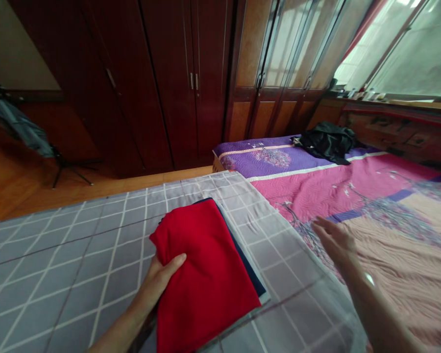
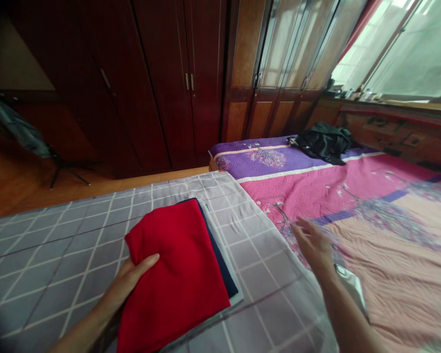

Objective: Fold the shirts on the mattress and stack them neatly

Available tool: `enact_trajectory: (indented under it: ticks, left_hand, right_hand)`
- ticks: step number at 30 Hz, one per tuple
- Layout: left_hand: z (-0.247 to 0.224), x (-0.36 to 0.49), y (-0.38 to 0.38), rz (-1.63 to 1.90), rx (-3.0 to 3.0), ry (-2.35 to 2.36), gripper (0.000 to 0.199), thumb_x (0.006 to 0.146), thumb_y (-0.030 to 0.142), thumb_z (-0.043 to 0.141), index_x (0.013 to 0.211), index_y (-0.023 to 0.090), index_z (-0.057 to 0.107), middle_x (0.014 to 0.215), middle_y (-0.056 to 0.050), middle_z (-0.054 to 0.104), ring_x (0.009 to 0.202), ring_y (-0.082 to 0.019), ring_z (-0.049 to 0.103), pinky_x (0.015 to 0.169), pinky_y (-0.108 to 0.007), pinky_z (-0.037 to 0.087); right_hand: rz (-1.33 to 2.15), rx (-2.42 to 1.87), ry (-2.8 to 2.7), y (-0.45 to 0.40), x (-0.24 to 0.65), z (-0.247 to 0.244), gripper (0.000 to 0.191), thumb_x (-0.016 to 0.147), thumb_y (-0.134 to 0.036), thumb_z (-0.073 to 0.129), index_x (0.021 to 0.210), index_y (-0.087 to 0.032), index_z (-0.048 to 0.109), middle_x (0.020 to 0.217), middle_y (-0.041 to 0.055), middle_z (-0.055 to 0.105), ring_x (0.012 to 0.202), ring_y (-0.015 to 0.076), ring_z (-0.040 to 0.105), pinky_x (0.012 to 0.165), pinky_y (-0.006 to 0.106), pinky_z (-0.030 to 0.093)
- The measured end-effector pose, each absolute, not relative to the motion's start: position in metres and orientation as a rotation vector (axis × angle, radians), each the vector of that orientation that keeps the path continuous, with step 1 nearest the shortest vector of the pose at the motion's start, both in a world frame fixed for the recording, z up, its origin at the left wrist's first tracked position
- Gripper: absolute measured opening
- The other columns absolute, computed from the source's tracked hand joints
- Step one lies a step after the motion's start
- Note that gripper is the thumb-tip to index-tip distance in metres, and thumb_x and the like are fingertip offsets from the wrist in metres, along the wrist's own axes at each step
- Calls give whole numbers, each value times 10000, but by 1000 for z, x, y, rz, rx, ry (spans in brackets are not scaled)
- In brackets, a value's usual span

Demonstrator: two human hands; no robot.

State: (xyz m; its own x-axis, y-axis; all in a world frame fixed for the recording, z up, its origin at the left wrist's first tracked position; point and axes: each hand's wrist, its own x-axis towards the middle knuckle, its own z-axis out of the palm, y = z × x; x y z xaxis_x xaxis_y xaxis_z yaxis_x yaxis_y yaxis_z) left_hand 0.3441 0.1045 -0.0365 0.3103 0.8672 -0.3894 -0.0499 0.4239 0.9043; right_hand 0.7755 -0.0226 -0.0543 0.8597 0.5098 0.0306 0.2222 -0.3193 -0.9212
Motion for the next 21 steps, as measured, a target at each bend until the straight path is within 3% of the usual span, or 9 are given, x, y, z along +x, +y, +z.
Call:
enact_trajectory:
  ticks: [3,7,13,17,21]
  left_hand:
    - [-41,344,107,868,1113,1065,535,732,425,694,1155,130,553,1173,-126,644,1153,-280,564,957,-371,464]
    - [-48,339,109,997,1283,971,551,749,408,666,1205,137,517,1255,-120,585,1170,-255,542,1022,-349,387]
    - [-51,328,110,920,1345,987,673,695,426,701,1279,189,465,1183,-107,621,1140,-284,550,1009,-350,374]
    - [-46,322,112,848,1389,1007,743,685,483,687,1314,190,424,1177,-121,617,1119,-304,555,966,-371,389]
    - [-42,315,113,800,1389,1008,822,660,519,691,1350,196,384,1176,-137,613,1104,-336,557,939,-417,391]
  right_hand:
    - [662,-1713,-914,16,681,-27,481,632,-442,748,1028,-177,684,938,74,696,825,235,623,684,313,473]
    - [908,-1737,-949,49,600,-27,503,613,-428,776,1021,-148,682,782,38,707,685,194,616,578,264,440]
    - [1053,-1788,-981,70,570,-26,301,603,-402,778,740,-147,695,624,36,687,576,202,629,484,249,438]
    - [1273,-1834,-959,75,557,-19,288,619,-407,764,711,-145,685,630,78,697,527,217,640,445,260,459]
    - [1256,-1887,-947,76,541,-17,294,619,-426,758,658,-151,660,620,113,695,505,240,647,422,276,473]
